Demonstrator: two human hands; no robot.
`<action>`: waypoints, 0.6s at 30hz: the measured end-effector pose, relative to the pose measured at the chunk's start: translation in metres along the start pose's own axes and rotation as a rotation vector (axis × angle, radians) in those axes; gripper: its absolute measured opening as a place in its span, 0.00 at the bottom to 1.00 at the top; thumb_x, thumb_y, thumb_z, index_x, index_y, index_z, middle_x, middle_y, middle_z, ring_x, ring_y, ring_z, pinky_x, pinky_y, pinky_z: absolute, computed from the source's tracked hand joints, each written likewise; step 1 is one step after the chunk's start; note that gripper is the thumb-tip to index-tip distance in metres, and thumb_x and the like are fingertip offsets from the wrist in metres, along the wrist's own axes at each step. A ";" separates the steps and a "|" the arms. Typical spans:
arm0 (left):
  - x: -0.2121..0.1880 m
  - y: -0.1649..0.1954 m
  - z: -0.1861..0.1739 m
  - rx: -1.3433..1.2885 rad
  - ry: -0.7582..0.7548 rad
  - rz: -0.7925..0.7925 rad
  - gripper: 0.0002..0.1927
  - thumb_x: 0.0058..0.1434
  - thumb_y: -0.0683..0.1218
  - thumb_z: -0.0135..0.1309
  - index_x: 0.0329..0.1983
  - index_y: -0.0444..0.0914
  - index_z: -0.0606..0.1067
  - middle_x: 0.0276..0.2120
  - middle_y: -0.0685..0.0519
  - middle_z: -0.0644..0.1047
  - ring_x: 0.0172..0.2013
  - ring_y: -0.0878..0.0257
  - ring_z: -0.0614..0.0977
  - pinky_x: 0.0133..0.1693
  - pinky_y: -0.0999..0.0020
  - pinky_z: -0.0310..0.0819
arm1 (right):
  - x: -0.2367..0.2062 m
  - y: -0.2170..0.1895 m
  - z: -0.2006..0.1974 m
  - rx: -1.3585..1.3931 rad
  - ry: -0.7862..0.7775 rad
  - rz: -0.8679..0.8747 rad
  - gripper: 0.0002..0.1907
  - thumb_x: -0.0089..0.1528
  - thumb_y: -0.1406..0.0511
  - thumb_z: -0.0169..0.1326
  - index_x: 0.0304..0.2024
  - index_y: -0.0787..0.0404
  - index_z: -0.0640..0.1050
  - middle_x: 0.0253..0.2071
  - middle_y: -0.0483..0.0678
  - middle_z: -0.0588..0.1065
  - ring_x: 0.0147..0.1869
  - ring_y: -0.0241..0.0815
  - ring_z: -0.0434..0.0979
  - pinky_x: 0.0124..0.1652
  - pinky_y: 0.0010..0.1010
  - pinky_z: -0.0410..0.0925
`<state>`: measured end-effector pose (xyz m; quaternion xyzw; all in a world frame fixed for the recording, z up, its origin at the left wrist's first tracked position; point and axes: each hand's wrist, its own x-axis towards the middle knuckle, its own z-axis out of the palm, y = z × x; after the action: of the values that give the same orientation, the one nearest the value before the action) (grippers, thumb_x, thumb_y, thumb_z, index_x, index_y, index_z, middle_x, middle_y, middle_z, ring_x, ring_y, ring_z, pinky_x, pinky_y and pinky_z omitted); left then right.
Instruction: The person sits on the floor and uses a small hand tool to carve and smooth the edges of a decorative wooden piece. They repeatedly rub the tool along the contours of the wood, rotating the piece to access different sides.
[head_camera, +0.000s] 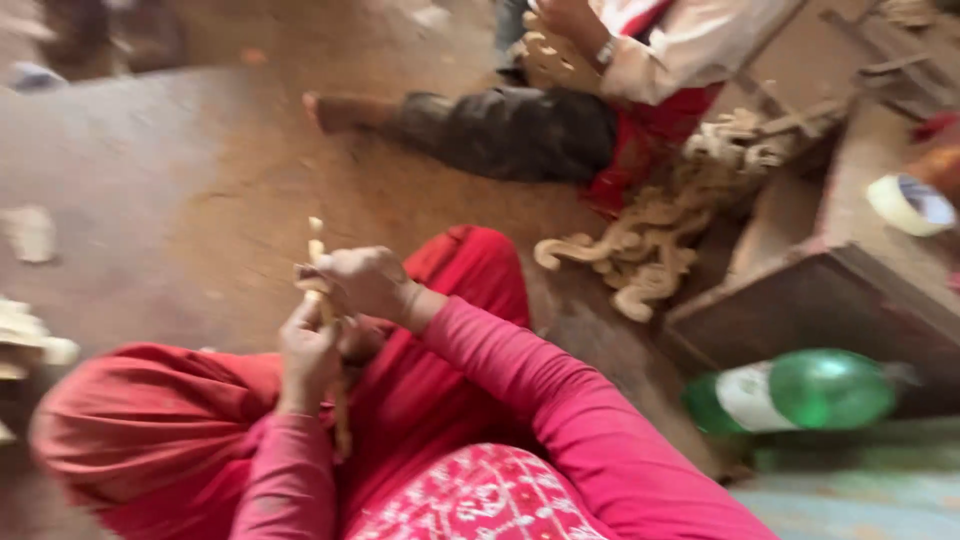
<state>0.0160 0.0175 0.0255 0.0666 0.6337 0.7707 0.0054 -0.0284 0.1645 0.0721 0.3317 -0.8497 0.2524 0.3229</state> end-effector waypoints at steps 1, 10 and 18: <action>0.001 -0.002 -0.001 0.003 0.020 -0.006 0.21 0.59 0.35 0.48 0.57 0.33 0.75 0.39 0.58 0.78 0.36 0.73 0.76 0.37 0.77 0.71 | 0.004 -0.002 0.003 -0.056 0.030 -0.031 0.08 0.63 0.58 0.57 0.44 0.46 0.82 0.32 0.42 0.76 0.32 0.42 0.78 0.31 0.36 0.71; 0.003 -0.021 -0.011 -0.022 0.005 -0.013 0.14 0.62 0.34 0.48 0.50 0.28 0.76 0.37 0.56 0.78 0.35 0.70 0.76 0.37 0.75 0.71 | 0.015 -0.005 0.003 0.036 -0.152 0.186 0.11 0.66 0.54 0.58 0.35 0.51 0.81 0.30 0.47 0.79 0.33 0.47 0.81 0.31 0.38 0.71; 0.006 0.004 -0.003 -0.041 0.022 0.024 0.29 0.57 0.35 0.50 0.66 0.32 0.69 0.47 0.55 0.79 0.43 0.71 0.78 0.45 0.77 0.73 | 0.028 -0.017 -0.002 0.003 0.184 0.030 0.08 0.64 0.62 0.57 0.44 0.52 0.83 0.29 0.49 0.77 0.31 0.49 0.79 0.32 0.37 0.72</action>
<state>0.0103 0.0139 0.0295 0.0653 0.6170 0.7842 -0.0093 -0.0317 0.1436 0.0967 0.2949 -0.8210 0.2876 0.3953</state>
